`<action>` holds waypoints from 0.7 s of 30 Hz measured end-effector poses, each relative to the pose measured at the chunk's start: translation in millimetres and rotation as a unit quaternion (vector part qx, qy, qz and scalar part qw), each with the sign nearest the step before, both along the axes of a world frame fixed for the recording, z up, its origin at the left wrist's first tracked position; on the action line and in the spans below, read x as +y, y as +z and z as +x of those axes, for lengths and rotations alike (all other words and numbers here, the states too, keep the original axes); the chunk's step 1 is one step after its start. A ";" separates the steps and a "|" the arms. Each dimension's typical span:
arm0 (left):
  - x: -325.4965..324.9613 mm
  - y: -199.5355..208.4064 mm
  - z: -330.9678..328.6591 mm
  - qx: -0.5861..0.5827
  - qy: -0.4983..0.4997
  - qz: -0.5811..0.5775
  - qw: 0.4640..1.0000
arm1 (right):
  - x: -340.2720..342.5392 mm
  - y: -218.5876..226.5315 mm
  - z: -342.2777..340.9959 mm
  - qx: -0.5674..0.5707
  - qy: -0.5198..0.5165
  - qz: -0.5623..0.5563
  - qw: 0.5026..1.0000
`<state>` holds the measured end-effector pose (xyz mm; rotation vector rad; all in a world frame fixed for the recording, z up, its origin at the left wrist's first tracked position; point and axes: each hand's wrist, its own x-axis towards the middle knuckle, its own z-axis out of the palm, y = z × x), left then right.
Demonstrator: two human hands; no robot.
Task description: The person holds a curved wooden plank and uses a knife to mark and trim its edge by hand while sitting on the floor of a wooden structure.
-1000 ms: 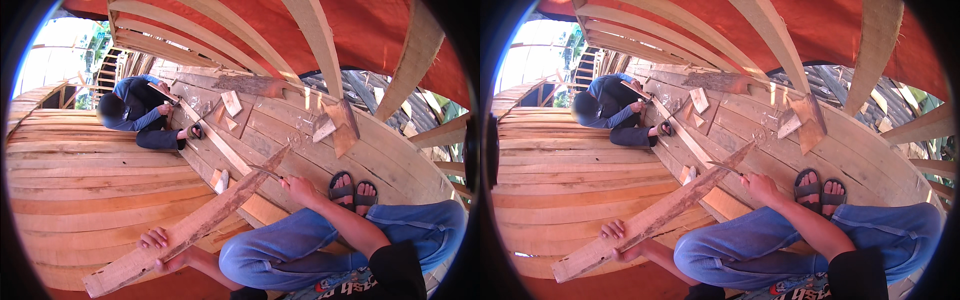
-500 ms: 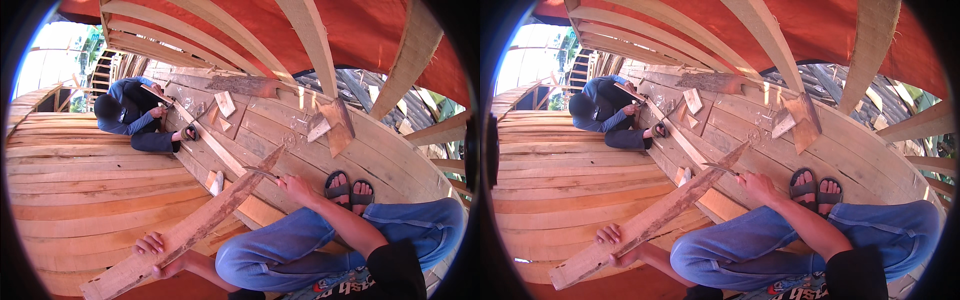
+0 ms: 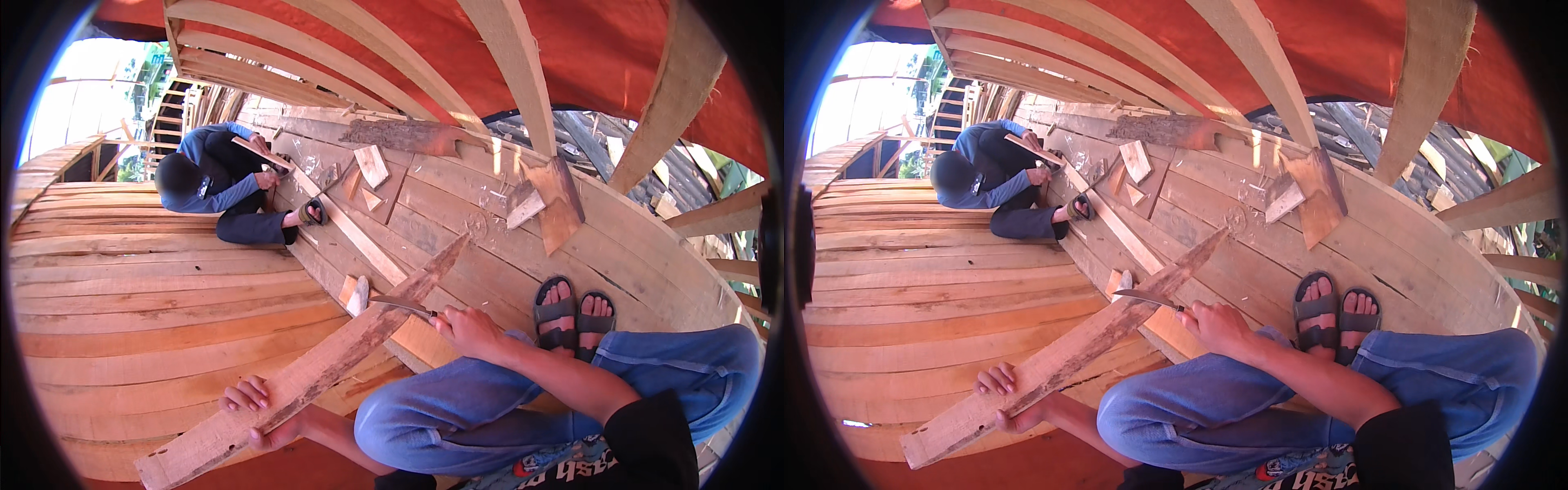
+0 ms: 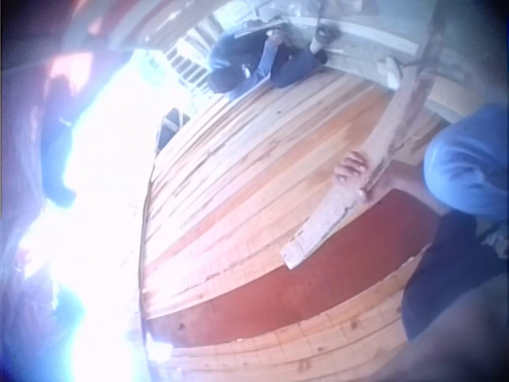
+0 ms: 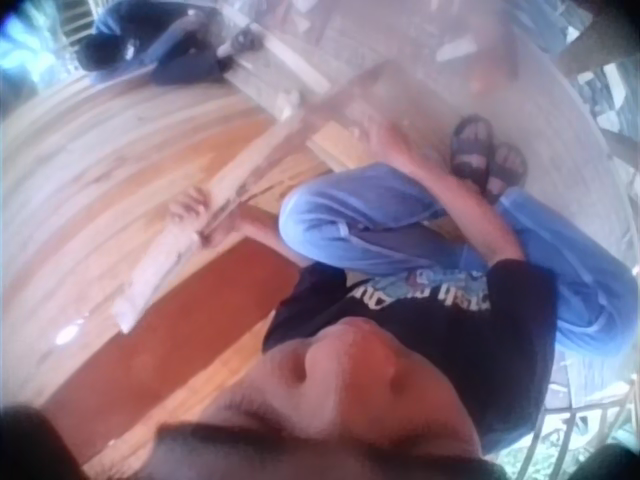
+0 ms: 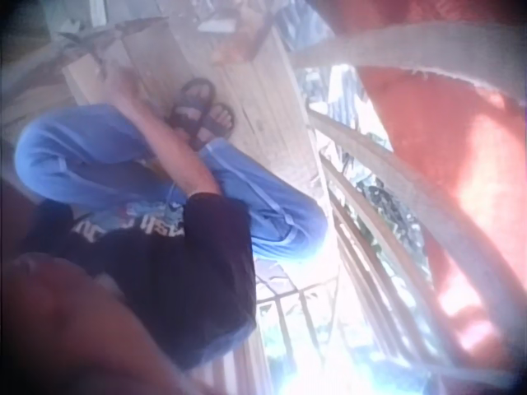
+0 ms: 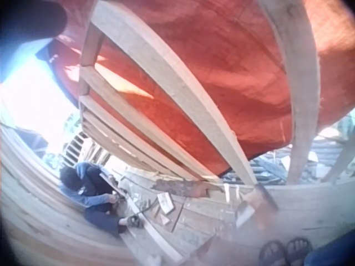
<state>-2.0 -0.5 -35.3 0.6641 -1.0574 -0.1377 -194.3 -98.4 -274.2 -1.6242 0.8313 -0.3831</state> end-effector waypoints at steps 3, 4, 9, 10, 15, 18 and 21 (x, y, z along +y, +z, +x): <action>-2.0 -0.4 -1.3 -0.002 -0.006 -0.001 1.000 | -6.4 -18.3 -3.5 0.015 -0.037 0.000 0.999; -3.1 -0.6 -1.2 -0.003 -0.008 -0.002 1.000 | -4.7 -20.2 -6.3 0.009 -0.046 0.002 0.999; 0.5 -1.4 -4.3 0.003 -0.008 -0.002 1.000 | -3.7 -8.2 -7.0 0.017 0.010 -0.024 1.000; -2.0 0.2 -4.8 0.000 -0.014 -0.005 1.000 | -8.6 -20.0 -6.8 0.024 -0.010 -0.043 0.999; 3.2 -2.2 0.5 0.009 0.002 0.004 1.000 | -0.6 -8.0 0.5 0.051 -0.009 0.000 0.999; 1.9 -1.7 0.3 0.010 -0.009 -0.002 1.000 | 4.5 -9.0 -1.2 0.017 0.000 -0.021 1.000; 4.1 -0.9 1.1 0.004 -0.004 0.001 1.000 | -1.8 -16.8 -1.8 0.020 -0.016 -0.016 1.000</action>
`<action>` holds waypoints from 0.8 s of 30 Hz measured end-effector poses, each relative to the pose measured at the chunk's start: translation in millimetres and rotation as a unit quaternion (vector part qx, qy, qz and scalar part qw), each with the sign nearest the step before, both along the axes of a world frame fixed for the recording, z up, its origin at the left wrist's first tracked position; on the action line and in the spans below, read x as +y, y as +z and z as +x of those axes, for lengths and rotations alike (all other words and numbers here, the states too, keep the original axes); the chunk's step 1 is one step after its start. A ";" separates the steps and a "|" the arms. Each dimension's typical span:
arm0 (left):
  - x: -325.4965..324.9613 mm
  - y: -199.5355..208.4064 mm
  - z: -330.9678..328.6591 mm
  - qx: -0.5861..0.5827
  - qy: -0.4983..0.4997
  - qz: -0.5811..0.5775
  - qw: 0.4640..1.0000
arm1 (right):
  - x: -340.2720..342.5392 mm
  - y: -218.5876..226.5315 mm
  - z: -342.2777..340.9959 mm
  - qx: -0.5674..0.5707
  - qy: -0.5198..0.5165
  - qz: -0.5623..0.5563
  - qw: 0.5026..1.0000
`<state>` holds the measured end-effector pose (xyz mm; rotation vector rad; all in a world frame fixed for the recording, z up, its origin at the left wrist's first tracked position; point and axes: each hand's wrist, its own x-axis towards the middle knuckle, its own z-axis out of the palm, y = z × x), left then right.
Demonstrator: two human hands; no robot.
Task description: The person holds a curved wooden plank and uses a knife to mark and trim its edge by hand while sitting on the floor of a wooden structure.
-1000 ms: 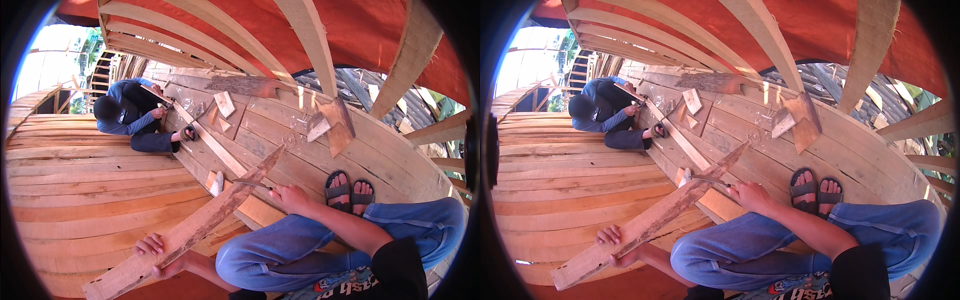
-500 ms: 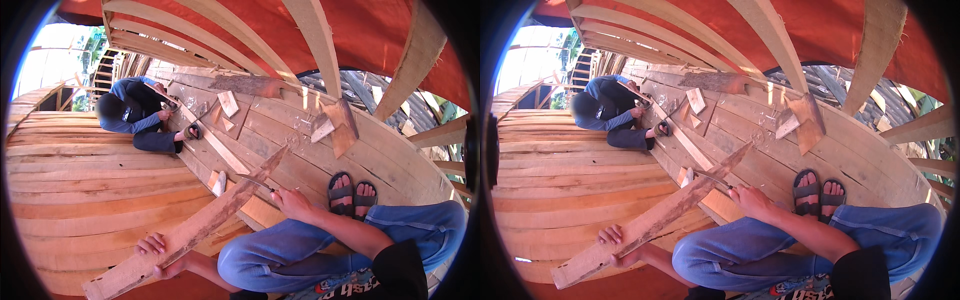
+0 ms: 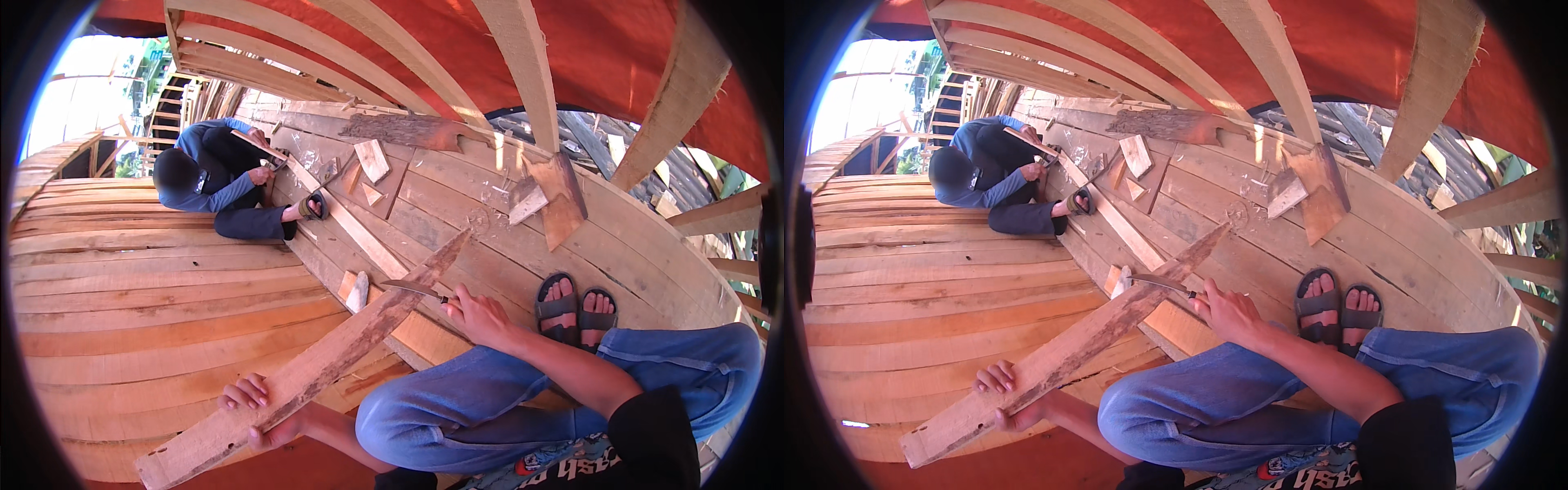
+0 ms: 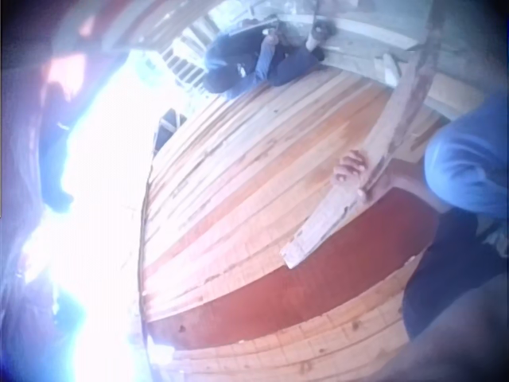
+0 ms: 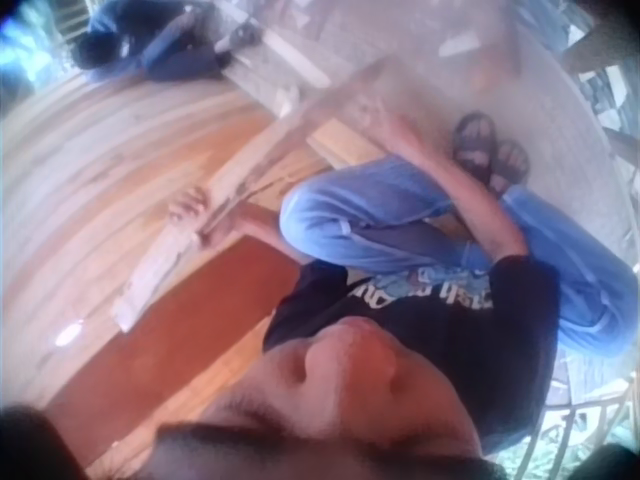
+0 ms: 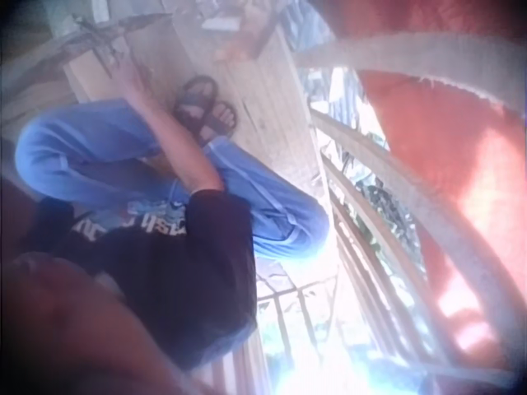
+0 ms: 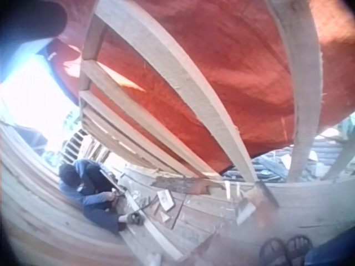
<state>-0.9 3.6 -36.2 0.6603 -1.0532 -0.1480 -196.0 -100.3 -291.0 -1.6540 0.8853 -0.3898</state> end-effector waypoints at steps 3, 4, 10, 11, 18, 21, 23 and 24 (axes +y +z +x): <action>0.6 -1.0 4.1 -0.006 -0.013 -0.006 1.000 | -1.6 12.7 -3.8 -0.021 0.024 -0.020 0.999; 0.2 -1.4 4.1 -0.006 -0.023 -0.008 1.000 | 3.4 2.4 0.4 -0.047 0.004 -0.060 0.997; -2.3 -0.7 -4.4 0.008 0.009 -0.007 1.000 | 1.1 -10.7 -4.1 0.037 0.029 -0.074 0.996; -4.0 -0.3 -4.6 0.006 0.007 -0.007 1.000 | 3.3 -6.2 -3.6 0.032 0.054 -0.077 0.995; -5.7 -0.5 -3.2 -0.007 -0.011 -0.007 1.000 | -17.5 -20.1 -1.4 0.073 0.047 -0.072 0.994; -2.0 -1.8 0.3 -0.004 -0.012 -0.004 1.000 | -6.4 -1.7 -1.2 0.041 0.068 -0.120 0.990; -4.0 -1.6 0.6 0.001 -0.012 -0.005 1.000 | -13.3 -18.7 -3.2 0.018 0.025 -0.163 0.986; -1.7 -1.3 3.3 0.001 -0.005 -0.002 1.000 | -12.3 -11.6 -1.8 0.028 0.030 -0.138 0.990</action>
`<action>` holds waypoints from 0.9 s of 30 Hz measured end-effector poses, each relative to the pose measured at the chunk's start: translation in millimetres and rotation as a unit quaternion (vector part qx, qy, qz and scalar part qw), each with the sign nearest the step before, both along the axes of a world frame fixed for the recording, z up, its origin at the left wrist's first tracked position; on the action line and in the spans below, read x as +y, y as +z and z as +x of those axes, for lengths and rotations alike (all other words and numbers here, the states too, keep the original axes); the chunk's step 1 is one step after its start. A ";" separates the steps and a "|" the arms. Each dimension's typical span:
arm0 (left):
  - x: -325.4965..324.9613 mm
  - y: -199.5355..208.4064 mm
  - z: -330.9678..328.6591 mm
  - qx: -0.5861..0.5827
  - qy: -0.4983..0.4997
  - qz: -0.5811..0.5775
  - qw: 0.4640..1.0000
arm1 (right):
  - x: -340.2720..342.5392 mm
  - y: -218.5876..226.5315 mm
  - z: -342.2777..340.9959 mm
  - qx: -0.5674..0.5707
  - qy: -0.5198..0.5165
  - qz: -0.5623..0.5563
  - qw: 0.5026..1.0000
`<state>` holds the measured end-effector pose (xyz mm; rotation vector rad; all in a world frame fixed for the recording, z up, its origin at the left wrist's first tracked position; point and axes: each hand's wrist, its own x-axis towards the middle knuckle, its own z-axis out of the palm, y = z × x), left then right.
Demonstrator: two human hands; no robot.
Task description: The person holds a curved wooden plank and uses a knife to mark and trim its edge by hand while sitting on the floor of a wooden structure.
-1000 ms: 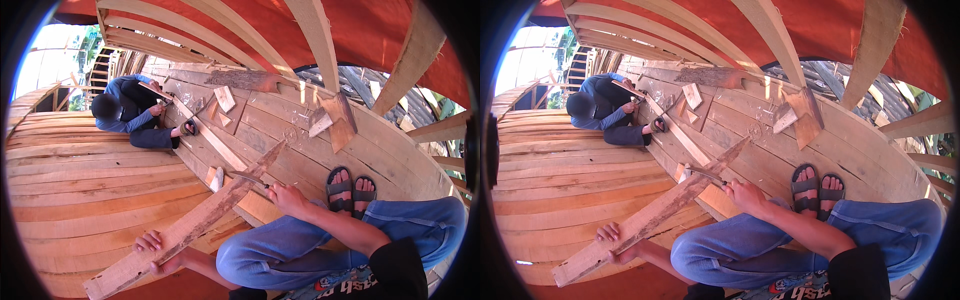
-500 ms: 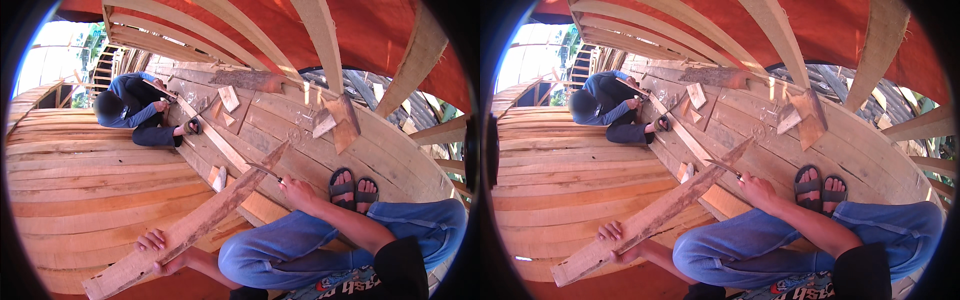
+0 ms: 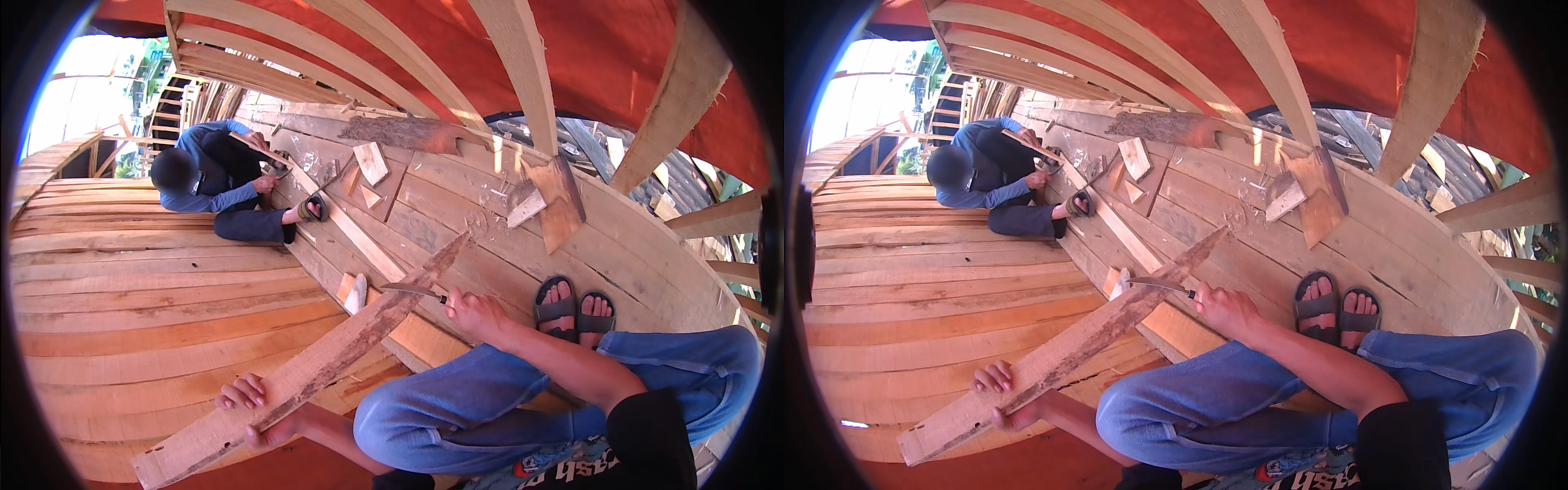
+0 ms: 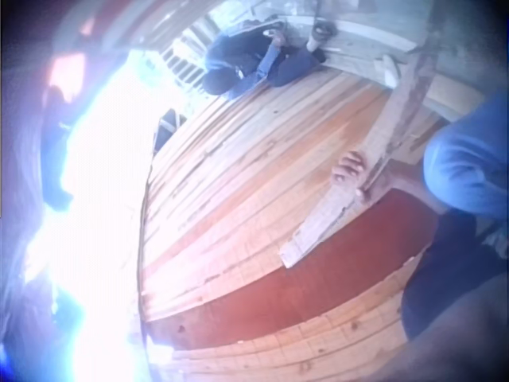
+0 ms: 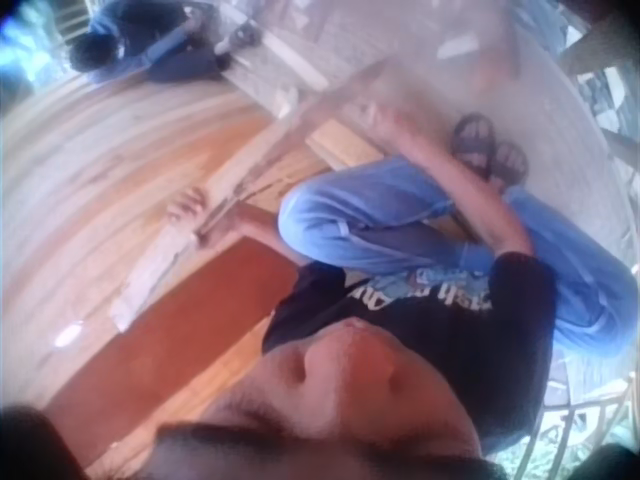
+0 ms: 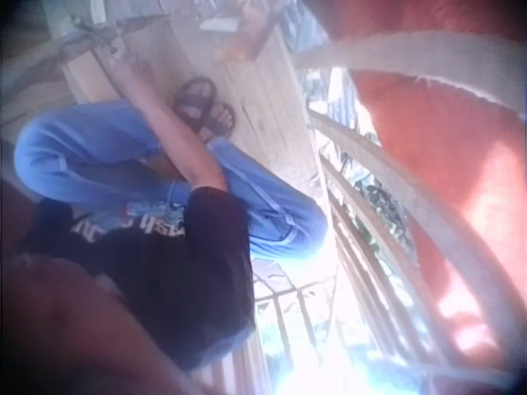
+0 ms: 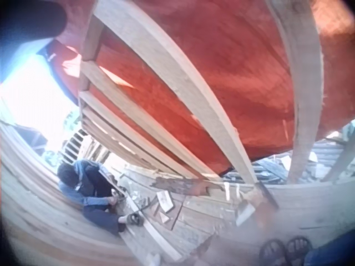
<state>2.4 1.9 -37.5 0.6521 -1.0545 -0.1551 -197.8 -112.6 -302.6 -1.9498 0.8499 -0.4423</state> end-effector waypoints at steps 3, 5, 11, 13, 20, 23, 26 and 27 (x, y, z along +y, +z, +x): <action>2.9 -0.1 3.1 -0.005 0.008 0.005 1.000 | 4.8 22.2 1.6 0.022 0.009 0.047 0.999; 1.3 1.3 -0.4 -0.010 0.009 0.004 1.000 | 4.3 29.7 1.3 0.017 0.016 0.043 0.999; -7.3 4.1 -14.6 -0.008 0.000 -0.004 1.000 | -6.0 18.4 -9.2 0.051 0.012 0.104 0.993; -7.0 3.6 -13.2 -0.005 0.006 -0.005 1.000 | -2.2 21.4 -10.4 0.048 0.020 0.120 0.991; -4.4 2.1 -9.1 -0.005 -0.016 -0.004 1.000 | 6.0 13.7 -6.6 0.023 -0.010 0.033 0.999; -4.8 2.2 -10.5 0.000 0.002 -0.007 1.000 | 11.7 24.6 -5.5 0.022 0.003 0.048 0.999; -3.7 -0.7 -10.0 -0.005 -0.011 -0.003 1.000 | 10.5 26.0 -6.1 0.033 0.010 -0.015 0.999; -4.9 0.7 -11.0 -0.009 -0.014 -0.003 1.000 | 10.2 19.8 -4.9 0.024 0.008 -0.013 1.000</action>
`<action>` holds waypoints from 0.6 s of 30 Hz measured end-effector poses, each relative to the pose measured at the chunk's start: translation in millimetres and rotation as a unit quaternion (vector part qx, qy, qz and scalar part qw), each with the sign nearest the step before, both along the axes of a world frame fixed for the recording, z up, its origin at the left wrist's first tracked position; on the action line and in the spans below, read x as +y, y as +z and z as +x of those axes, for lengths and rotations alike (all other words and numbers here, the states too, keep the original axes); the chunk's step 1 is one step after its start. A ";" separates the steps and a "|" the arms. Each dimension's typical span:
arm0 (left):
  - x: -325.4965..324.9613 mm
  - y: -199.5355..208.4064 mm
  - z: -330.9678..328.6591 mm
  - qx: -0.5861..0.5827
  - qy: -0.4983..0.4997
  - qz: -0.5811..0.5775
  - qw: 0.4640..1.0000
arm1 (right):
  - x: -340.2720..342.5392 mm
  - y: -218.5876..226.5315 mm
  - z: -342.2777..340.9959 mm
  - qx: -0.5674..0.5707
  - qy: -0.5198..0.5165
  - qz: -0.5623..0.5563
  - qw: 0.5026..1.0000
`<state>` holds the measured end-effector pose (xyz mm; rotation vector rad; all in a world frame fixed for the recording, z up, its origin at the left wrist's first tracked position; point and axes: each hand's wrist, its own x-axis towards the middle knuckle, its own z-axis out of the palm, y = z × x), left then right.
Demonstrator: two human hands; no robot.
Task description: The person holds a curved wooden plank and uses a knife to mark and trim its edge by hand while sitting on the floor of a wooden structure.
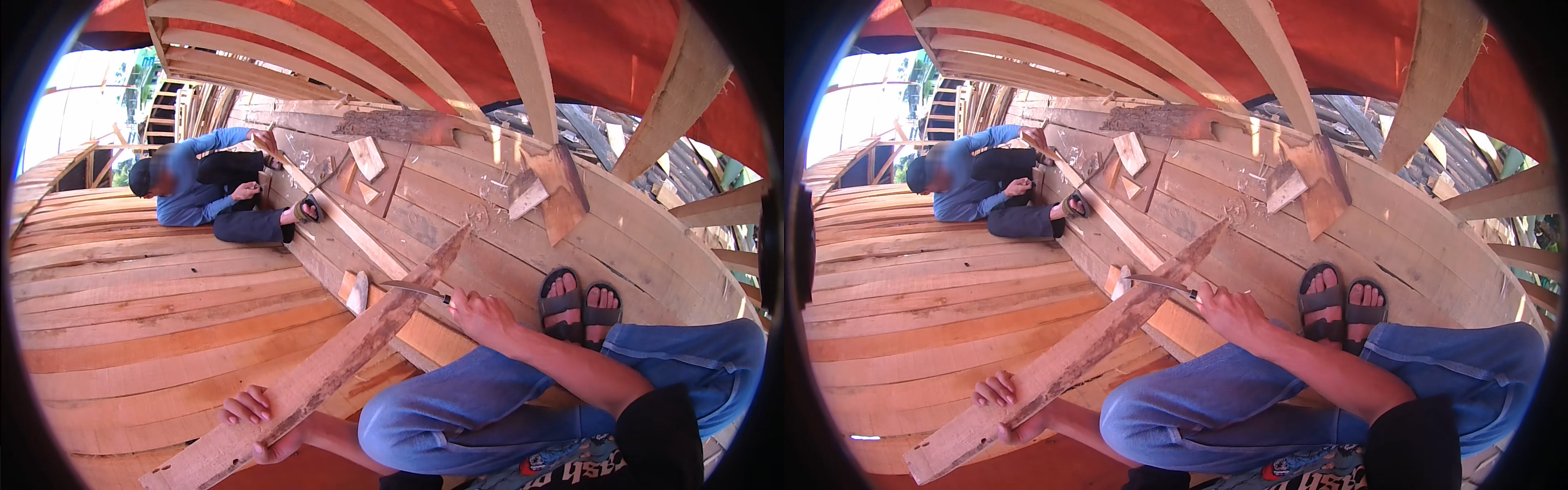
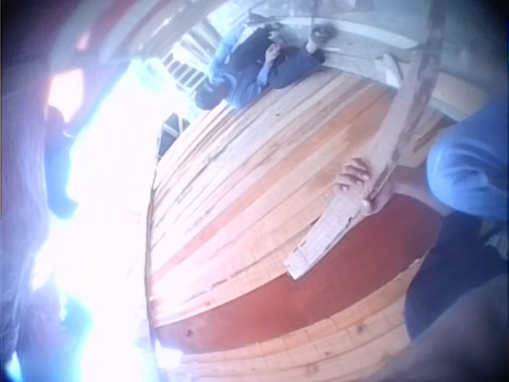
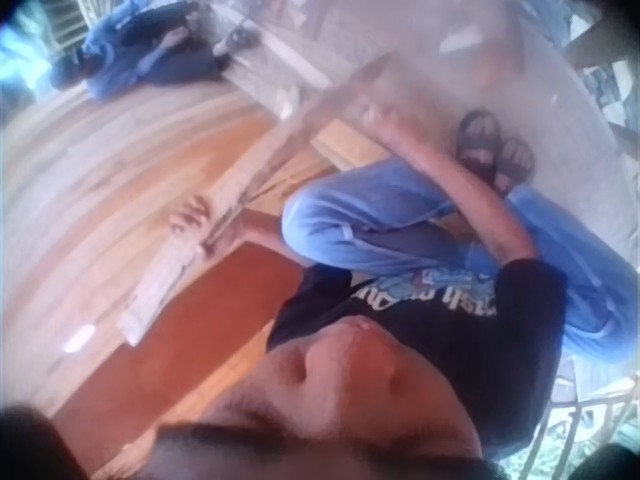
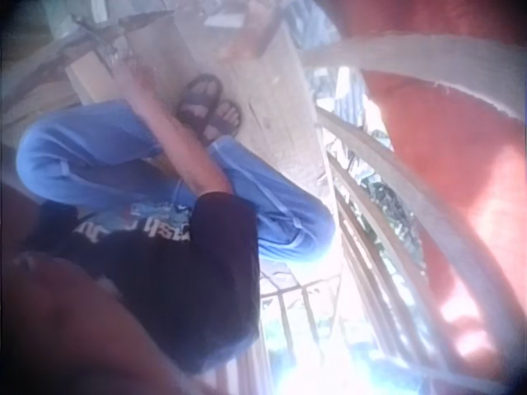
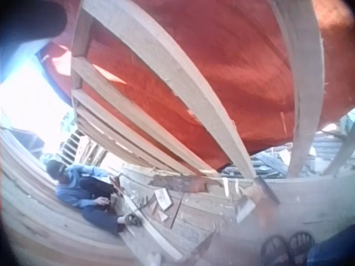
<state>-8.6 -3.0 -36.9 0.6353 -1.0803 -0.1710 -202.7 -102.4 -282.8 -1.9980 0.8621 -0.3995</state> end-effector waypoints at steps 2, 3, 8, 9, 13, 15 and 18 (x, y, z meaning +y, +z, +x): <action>-1.9 -1.0 1.1 0.003 0.000 -0.004 1.000 | -1.8 -18.2 -0.8 -0.013 -0.008 -0.001 1.000; 2.9 -1.4 6.6 0.002 0.011 -0.003 1.000 | 1.2 -10.8 1.5 -0.015 0.000 0.033 0.999; 4.8 0.6 6.1 0.012 -0.005 -0.002 1.000 | 14.6 32.0 10.5 -0.039 0.023 0.070 0.997; 4.1 -1.1 5.2 0.009 0.000 0.001 1.000 | 13.0 27.1 9.2 -0.028 0.015 0.052 0.998; 0.9 -1.9 7.7 -0.008 0.004 -0.001 1.000 | 3.0 -1.1 -2.5 0.001 0.000 0.045 0.999; 0.9 1.8 3.9 -0.009 0.008 -0.002 1.000 | 1.2 3.1 -0.2 0.001 0.007 0.057 0.998; 4.0 0.6 4.0 -0.006 0.011 0.002 1.000 | 8.0 13.1 6.0 -0.002 0.016 0.043 0.999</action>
